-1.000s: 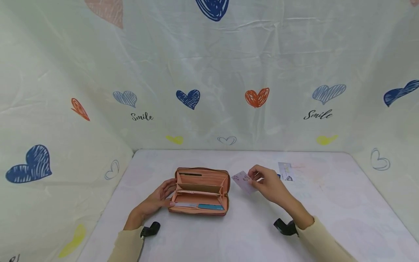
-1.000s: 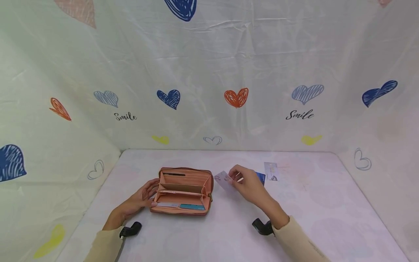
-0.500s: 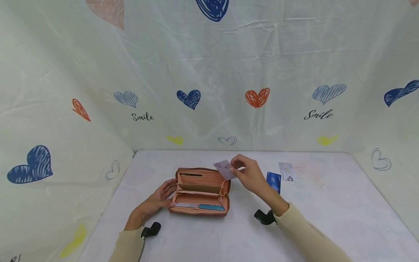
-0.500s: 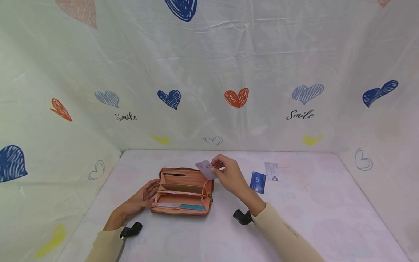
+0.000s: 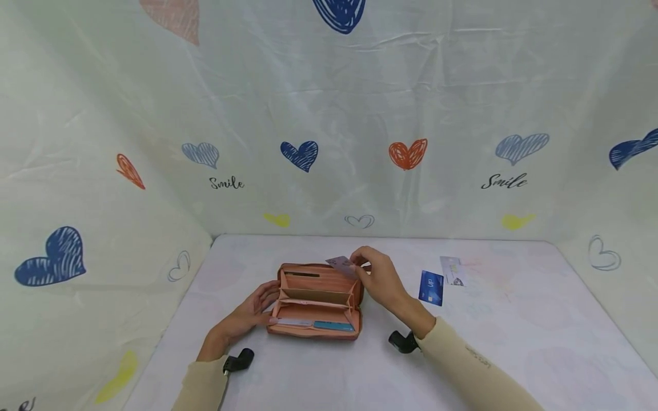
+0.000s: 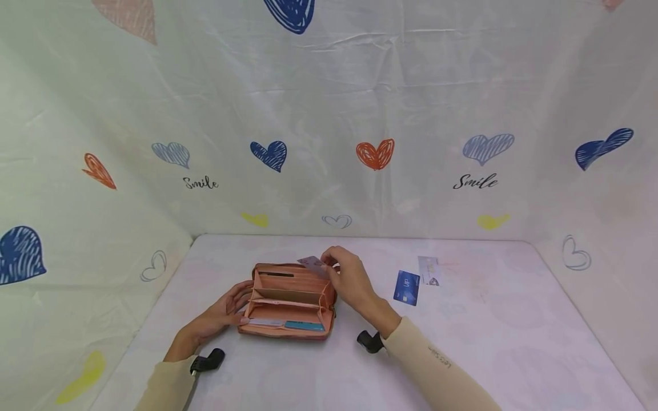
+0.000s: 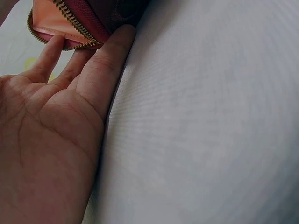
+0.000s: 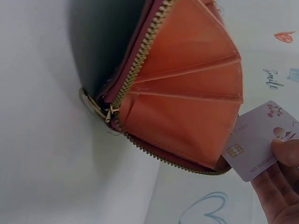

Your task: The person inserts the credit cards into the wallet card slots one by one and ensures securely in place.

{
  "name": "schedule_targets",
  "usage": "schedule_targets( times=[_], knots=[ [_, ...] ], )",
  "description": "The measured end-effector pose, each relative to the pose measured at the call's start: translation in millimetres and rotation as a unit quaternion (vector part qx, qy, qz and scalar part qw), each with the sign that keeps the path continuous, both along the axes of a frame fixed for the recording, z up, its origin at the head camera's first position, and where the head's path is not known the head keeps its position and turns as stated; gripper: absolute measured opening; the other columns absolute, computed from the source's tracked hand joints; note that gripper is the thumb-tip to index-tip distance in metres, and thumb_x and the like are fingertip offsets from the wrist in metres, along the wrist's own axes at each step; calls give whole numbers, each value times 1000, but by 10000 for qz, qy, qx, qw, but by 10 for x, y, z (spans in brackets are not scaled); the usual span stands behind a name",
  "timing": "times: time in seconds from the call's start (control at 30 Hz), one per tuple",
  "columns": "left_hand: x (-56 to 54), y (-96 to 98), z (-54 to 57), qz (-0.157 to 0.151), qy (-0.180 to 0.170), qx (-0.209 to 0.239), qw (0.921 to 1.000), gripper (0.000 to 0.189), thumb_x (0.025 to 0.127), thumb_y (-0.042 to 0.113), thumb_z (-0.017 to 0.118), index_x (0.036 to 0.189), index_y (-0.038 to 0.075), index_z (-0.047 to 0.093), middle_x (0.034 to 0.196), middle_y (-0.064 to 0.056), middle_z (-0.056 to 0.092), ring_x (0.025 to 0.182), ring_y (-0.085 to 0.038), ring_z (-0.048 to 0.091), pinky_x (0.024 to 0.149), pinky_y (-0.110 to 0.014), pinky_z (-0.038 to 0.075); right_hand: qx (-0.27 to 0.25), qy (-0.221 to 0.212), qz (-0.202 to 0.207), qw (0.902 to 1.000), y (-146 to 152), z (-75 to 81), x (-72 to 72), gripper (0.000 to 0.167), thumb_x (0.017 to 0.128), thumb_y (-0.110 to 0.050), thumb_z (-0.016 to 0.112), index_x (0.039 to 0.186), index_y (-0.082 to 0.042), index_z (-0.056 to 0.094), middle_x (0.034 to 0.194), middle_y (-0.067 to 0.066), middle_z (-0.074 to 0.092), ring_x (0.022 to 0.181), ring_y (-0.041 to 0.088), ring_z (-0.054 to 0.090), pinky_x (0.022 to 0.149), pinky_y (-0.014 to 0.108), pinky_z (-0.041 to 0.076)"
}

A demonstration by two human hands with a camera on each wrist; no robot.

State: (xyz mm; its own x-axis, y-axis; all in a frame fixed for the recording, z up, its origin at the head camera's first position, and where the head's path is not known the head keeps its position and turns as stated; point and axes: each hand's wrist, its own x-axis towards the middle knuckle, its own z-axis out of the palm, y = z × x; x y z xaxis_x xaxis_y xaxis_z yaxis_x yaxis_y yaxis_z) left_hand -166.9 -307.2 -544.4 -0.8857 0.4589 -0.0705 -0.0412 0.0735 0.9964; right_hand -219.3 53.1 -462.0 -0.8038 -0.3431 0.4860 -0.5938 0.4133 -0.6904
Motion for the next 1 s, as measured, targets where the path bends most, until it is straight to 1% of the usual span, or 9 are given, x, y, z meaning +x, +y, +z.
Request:
schedule_targets(
  times=[0.17, 0.27, 0.37, 0.5, 0.57, 0.77, 1.0],
  knots=[
    [7, 11, 13, 7, -56, -33, 10000, 95, 94, 3, 75, 166, 1, 15, 170, -27, 19, 137, 8, 45, 108, -15, 40, 178, 26, -111, 9998, 1, -32, -14, 17, 94, 7, 74, 104, -6, 71, 102, 7, 72, 95, 22, 71, 82, 42, 63],
    [12, 18, 23, 41, -85, -99, 9999, 94, 94, 3, 76, 167, 1, 15, 171, -27, 18, 137, 8, 44, 108, -15, 40, 260, 121, -115, 9995, 6, -49, -22, 18, 94, 8, 74, 104, -6, 71, 102, 7, 72, 94, 23, 71, 81, 42, 63],
    [16, 18, 27, 17, -28, -69, 10000, 94, 94, 2, 75, 166, 0, 15, 171, -28, 18, 138, 8, 43, 109, -15, 40, 421, 308, -65, 9986, 2, -52, -37, 17, 94, 8, 73, 104, -6, 71, 100, 6, 72, 92, 22, 71, 78, 39, 63],
    [9, 10, 14, -82, 141, 78, 9998, 91, 94, -2, 72, 165, -5, 15, 169, -33, 16, 138, 8, 44, 110, -15, 40, 747, 526, -10, 9958, -19, -25, -62, 18, 94, 7, 73, 104, -8, 72, 100, 5, 72, 92, 20, 71, 77, 37, 62],
    [1, 9, 6, -88, 162, 92, 9998, 91, 94, -2, 71, 165, -5, 15, 169, -33, 16, 138, 8, 44, 110, -15, 40, 866, 533, 4, 9948, -33, -5, -77, 18, 94, 7, 73, 103, -8, 72, 100, 5, 72, 92, 21, 71, 77, 39, 62],
    [-12, 11, 0, -75, 118, 66, 9999, 91, 93, -4, 71, 165, -5, 14, 169, -33, 16, 137, 9, 44, 109, -16, 41, 1242, 368, -36, 9916, -85, 41, -129, 19, 93, 9, 71, 100, -9, 73, 101, 6, 73, 90, 21, 70, 78, 42, 60],
    [6, 11, 23, -46, 37, 13, 10000, 94, 93, -3, 72, 165, -6, 12, 169, -34, 13, 135, 11, 42, 108, -15, 41, 1666, 240, -46, 9857, -168, 66, -139, 18, 94, 7, 72, 100, -9, 74, 98, 6, 73, 92, 23, 71, 78, 44, 60]
  ],
)
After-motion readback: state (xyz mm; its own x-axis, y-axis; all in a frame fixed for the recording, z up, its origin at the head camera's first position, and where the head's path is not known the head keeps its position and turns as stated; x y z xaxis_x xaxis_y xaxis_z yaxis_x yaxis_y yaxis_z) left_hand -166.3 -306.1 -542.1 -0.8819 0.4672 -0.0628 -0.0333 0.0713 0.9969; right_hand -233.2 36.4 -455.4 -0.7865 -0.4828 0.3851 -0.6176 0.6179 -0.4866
